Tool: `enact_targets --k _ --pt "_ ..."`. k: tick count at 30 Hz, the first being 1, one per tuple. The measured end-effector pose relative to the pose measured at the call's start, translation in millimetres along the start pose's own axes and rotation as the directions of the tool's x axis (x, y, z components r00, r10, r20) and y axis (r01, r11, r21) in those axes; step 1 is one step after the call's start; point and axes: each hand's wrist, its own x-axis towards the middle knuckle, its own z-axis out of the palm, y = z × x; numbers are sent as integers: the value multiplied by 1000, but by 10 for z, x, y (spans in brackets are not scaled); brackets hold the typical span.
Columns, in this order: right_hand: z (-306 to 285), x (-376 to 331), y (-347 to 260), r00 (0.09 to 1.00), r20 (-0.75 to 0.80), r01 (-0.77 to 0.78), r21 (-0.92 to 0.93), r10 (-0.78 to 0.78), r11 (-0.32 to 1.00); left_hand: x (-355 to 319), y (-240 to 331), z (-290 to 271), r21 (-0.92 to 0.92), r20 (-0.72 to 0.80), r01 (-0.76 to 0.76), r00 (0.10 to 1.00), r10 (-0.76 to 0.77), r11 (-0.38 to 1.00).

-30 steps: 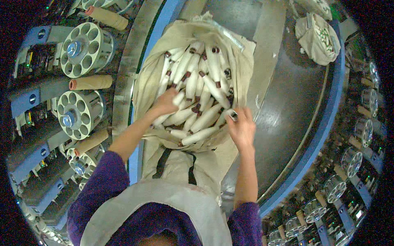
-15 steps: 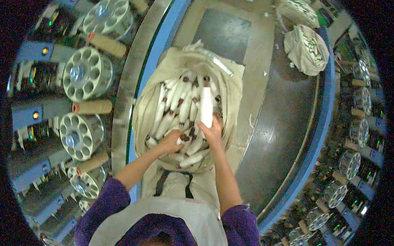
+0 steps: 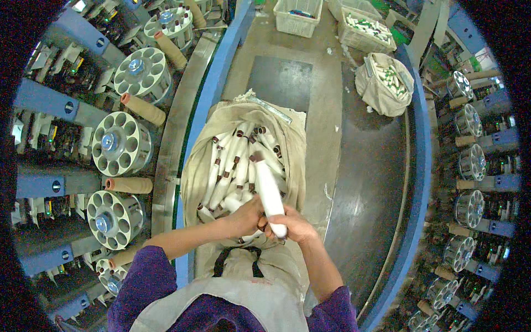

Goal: The person repeatedly picks white spools from a sack and places them into slots on rotating circular holders attached to textile machines. The person also handles empty brown cardboard tubes, placing them into machine slots. The work continues along a row of machines in a factory setting.

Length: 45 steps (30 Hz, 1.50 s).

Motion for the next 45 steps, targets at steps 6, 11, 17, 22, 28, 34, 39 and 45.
enact_targets --k 6,11,17,22,28,34,39,45 --pt "150 398 -573 930 -160 288 -245 -332 926 -719 127 -909 -715 -193 362 720 -667 598" --pt "872 1117 -661 917 227 369 -795 -327 481 -1763 325 -1282 -890 -433 -247 723 -538 384" --pt "2085 1771 -234 797 604 584 -761 -20 282 -2709 618 -1148 -700 -713 -383 412 -567 603" --pt "2855 1905 227 721 597 570 -799 352 189 -3324 842 -1064 -653 -744 -461 242 -623 601" --pt "3394 2001 1081 374 893 927 -366 -248 80 -3883 1084 -956 -515 -856 -9 -43 -515 857" --pt "4069 2845 1633 220 934 966 -170 -281 193 -3983 940 -1217 -419 -894 283 -292 -339 862" --pt "4660 3524 1864 490 871 711 -373 -40 595 -4066 340 -1568 -430 -726 68 -618 -300 900" --pt "4920 3898 1755 323 917 -67 -224 233 972 -4197 37 -1647 -343 -807 58 -529 -262 938"
